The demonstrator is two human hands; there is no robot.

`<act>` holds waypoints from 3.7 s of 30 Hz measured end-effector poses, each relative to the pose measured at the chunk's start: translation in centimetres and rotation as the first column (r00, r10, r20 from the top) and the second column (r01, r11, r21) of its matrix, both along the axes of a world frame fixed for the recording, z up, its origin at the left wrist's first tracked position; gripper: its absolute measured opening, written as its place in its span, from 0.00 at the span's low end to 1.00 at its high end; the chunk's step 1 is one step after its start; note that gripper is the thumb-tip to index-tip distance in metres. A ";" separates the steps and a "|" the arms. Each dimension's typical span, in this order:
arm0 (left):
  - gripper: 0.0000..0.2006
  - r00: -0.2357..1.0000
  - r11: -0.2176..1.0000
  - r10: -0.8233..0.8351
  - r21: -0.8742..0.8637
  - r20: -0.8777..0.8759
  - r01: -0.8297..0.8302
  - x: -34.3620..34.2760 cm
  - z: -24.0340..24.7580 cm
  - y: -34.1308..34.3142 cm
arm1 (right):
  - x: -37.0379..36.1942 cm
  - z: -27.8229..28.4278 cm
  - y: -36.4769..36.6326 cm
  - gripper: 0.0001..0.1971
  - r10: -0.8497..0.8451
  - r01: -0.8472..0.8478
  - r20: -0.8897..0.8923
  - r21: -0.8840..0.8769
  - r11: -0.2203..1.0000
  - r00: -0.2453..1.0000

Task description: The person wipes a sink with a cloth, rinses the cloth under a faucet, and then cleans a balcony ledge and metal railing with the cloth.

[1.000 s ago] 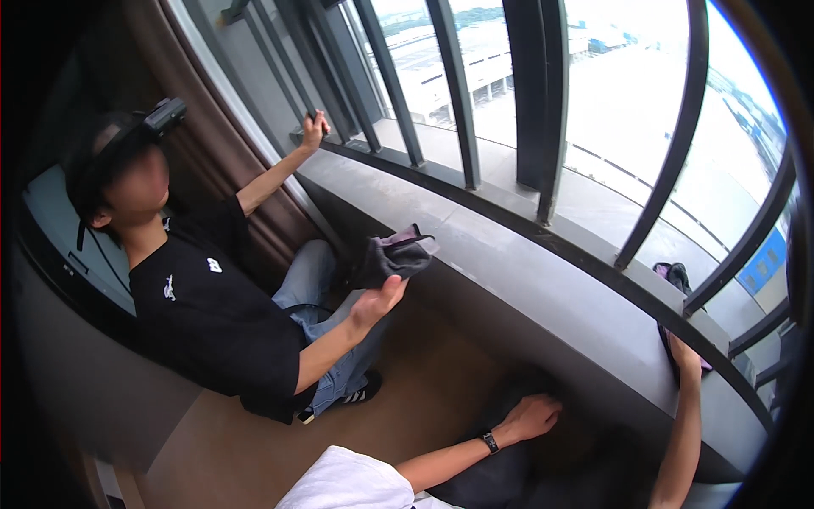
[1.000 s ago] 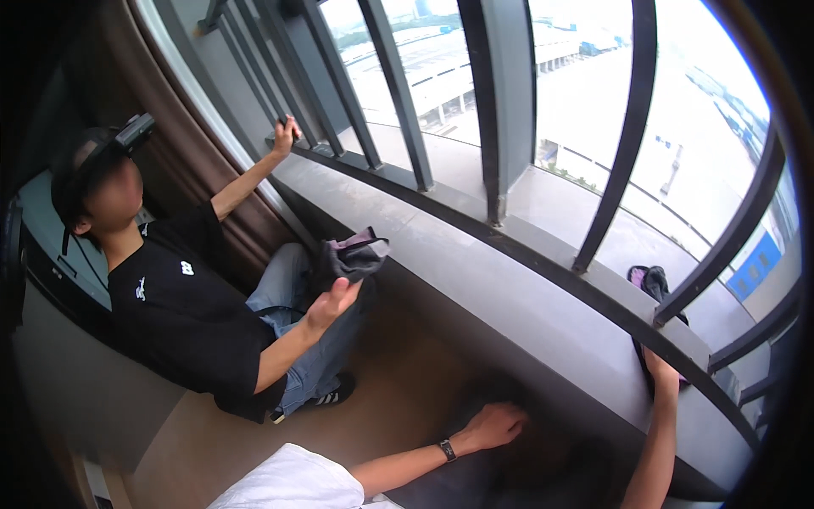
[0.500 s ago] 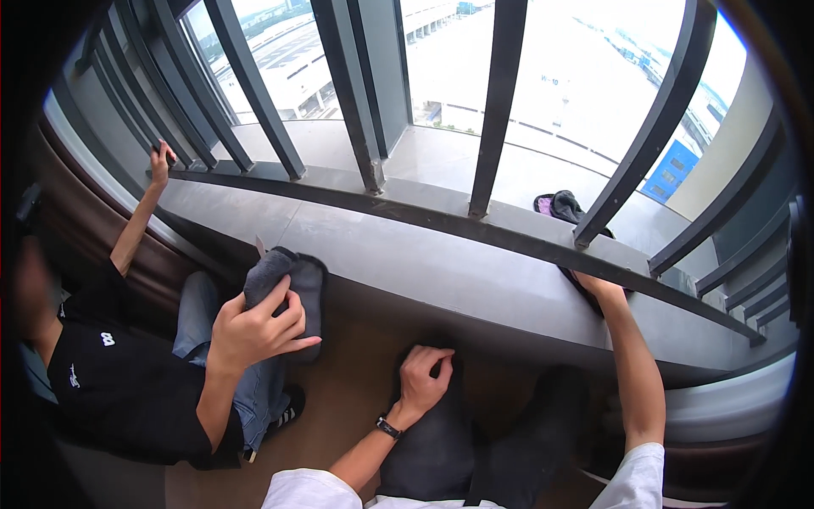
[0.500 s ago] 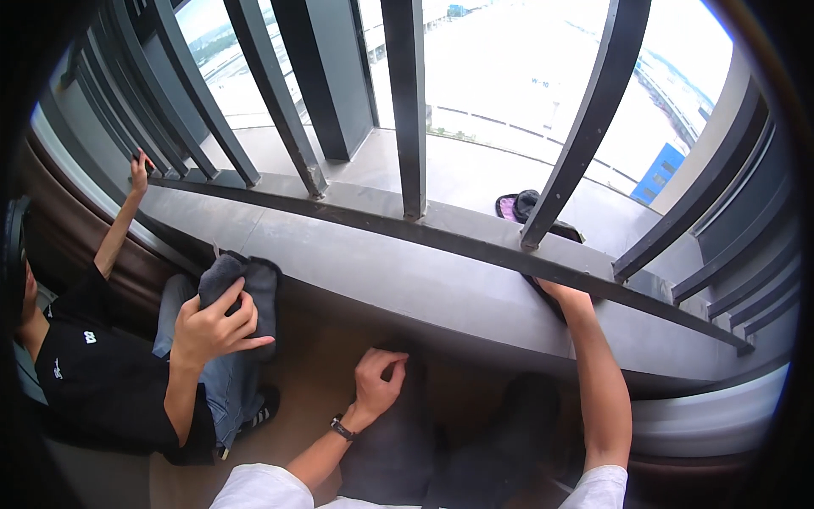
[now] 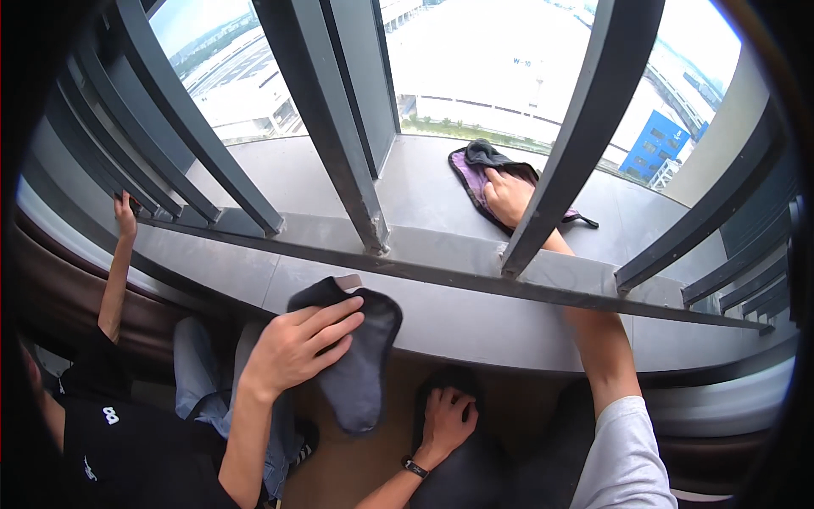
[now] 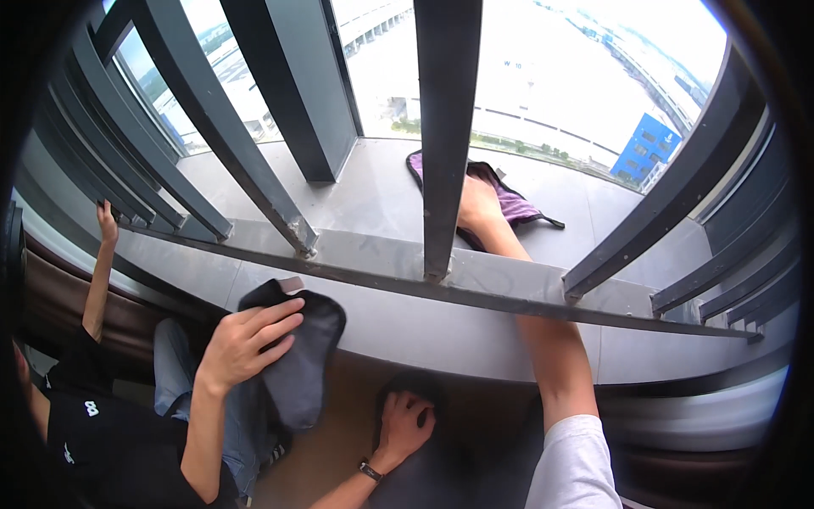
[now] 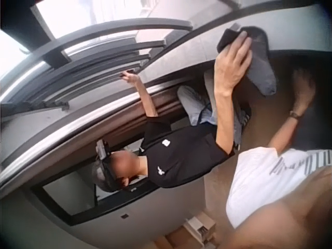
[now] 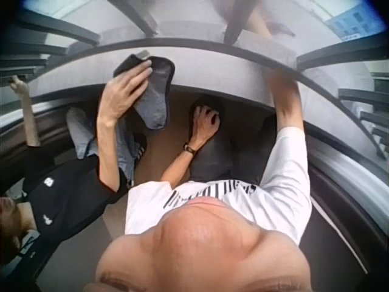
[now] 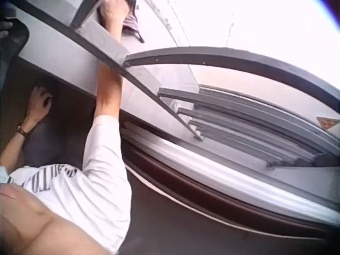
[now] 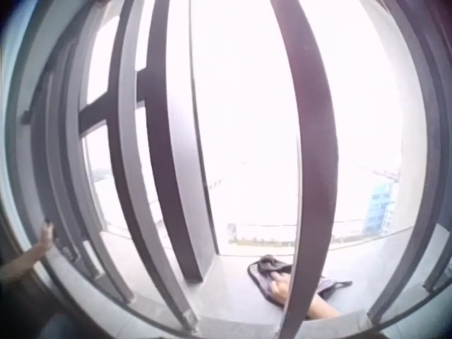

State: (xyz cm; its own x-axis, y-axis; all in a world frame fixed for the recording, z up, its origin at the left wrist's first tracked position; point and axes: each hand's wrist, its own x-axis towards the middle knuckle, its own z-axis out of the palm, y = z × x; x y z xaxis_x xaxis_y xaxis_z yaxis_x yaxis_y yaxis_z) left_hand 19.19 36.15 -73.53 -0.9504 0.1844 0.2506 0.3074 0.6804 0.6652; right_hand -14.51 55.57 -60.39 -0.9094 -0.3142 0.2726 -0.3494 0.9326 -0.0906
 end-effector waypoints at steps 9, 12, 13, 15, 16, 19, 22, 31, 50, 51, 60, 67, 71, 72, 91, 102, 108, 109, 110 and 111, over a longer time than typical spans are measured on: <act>0.05 0.997 0.999 -0.022 -0.030 0.080 0.024 0.1 -0.2 -0.3 | -6.8 -2.1 -12.3 0.19 0.117 -0.126 -0.060 -0.173 0.977 0.991; 0.05 0.999 0.999 -0.016 -0.051 0.040 0.018 -0.3 -0.2 -0.4 | -5.7 -1.3 -11.8 0.21 0.231 -0.246 -0.091 -0.219 0.944 0.969; 0.05 0.999 0.999 -0.019 -0.046 0.038 0.020 -0.4 -0.3 -0.4 | -4.7 -1.2 -11.7 0.20 0.261 -0.273 -0.079 -0.233 0.933 0.962; 0.05 0.999 0.999 -0.004 -0.045 0.036 0.005 -0.6 -0.2 -0.7 | -2.7 -0.6 -12.2 0.20 0.343 -0.332 -0.017 -0.299 0.895 0.939; 0.05 0.999 0.999 -0.003 -0.039 0.051 0.005 -0.4 -0.1 -1.0 | -1.5 -0.3 -12.5 0.20 0.384 -0.376 -0.044 -0.331 0.866 0.922; 0.04 0.999 1.000 -0.001 -0.022 0.036 0.002 0.1 -0.3 -1.2 | 2.3 0.9 -12.2 0.17 0.451 -0.396 0.052 -0.397 0.828 0.891; 0.04 0.999 1.000 -0.023 -0.013 0.024 0.024 0.0 -0.4 -0.2 | 4.3 -0.4 -10.3 0.16 0.457 -0.306 0.177 -0.531 0.790 0.872; 0.04 0.998 1.000 0.016 -0.022 0.059 -0.015 0.4 0.6 0.1 | 5.0 -3.2 -9.5 0.16 0.526 -0.479 -0.023 -0.449 0.754 0.850; 0.05 0.997 0.998 -0.015 -0.055 0.078 0.019 0.0 -0.1 0.7 | -2.2 -3.2 13.6 0.24 -0.280 0.284 0.066 -0.059 0.957 0.958; 0.05 0.994 0.998 -0.047 -0.044 0.099 0.051 0.0 0.0 0.8 | -0.8 -3.8 17.4 0.22 -0.274 0.274 0.014 -0.076 0.959 0.962; 0.05 0.993 0.996 -0.018 -0.085 0.116 0.028 0.0 -1.8 -0.6 | 14.5 -1.7 29.5 0.17 -0.558 0.559 0.067 -0.195 0.806 0.827; 0.06 0.996 0.993 -0.034 -0.110 0.078 0.042 -0.6 -1.0 1.0 | 20.4 -4.0 40.6 0.24 -0.359 0.352 -0.103 -0.079 0.933 0.928; 0.05 0.997 0.996 0.006 -0.093 0.072 0.001 -0.1 -0.5 1.1 | 25.6 0.7 38.9 0.28 -0.755 0.727 0.202 0.207 0.655 0.623; 0.05 0.998 0.996 0.003 -0.086 0.069 0.003 -0.4 -0.7 1.2 | 26.6 1.2 41.1 0.29 -0.786 0.716 0.259 0.324 0.618 0.561; 0.04 0.995 0.979 -0.012 -0.201 0.103 0.033 0.2 -0.7 1.1 | 43.8 -5.2 52.9 0.23 -0.859 0.823 -0.110 -0.247 0.511 0.500; 0.04 0.998 0.990 0.018 -0.139 0.066 -0.009 0.6 -0.2 2.5 | 43.0 0.1 44.6 0.20 -0.518 0.462 -0.185 -0.274 0.843 0.835; 0.05 0.999 0.998 -0.007 -0.056 0.051 0.009 -1.2 -2.1 1.6 | 42.8 -1.9 43.7 0.20 -0.545 0.516 -0.165 -0.187 0.836 0.822; 0.04 0.998 1.000 0.002 -0.014 0.068 -0.001 -1.2 -1.8 1.7 | 43.1 -1.7 43.8 0.20 -0.556 0.522 -0.135 -0.223 0.823 0.820; 0.04 0.998 1.000 -0.010 0.015 0.058 0.009 -1.1 -1.4 2.0 | 43.3 -1.0 43.9 0.20 -0.567 0.529 -0.113 -0.252 0.810 0.816; 0.04 0.999 0.999 -0.018 0.040 0.047 0.016 -1.1 -1.5 2.0 | 43.7 -0.9 44.0 0.21 -0.573 0.544 -0.103 -0.218 0.811 0.813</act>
